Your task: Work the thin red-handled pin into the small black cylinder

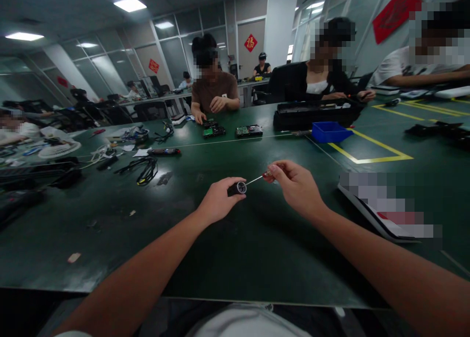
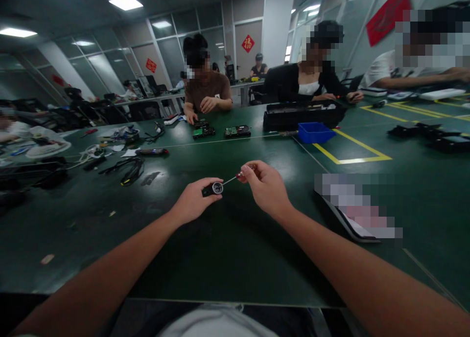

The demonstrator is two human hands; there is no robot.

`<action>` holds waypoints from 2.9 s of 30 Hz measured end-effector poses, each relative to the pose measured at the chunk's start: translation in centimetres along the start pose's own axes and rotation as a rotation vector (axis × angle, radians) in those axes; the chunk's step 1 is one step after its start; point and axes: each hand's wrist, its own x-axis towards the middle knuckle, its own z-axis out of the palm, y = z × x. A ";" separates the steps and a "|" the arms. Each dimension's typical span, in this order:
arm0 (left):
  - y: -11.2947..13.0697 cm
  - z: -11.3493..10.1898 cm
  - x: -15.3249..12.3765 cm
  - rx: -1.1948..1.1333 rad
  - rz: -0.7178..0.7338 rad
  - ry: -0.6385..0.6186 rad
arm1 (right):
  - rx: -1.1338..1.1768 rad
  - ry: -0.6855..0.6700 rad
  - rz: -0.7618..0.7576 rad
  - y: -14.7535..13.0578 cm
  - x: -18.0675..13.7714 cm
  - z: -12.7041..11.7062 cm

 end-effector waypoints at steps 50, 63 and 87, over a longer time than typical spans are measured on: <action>0.1 -0.5 0.6 0.200 0.074 0.009 | 0.560 0.107 0.308 2.8 1.1 1.2; -0.2 -0.1 0.6 0.268 0.108 -0.063 | 0.041 0.043 0.023 1.3 0.2 0.5; -0.2 0.1 0.6 0.194 0.012 -0.043 | -0.291 0.085 -0.109 0.5 0.2 -0.1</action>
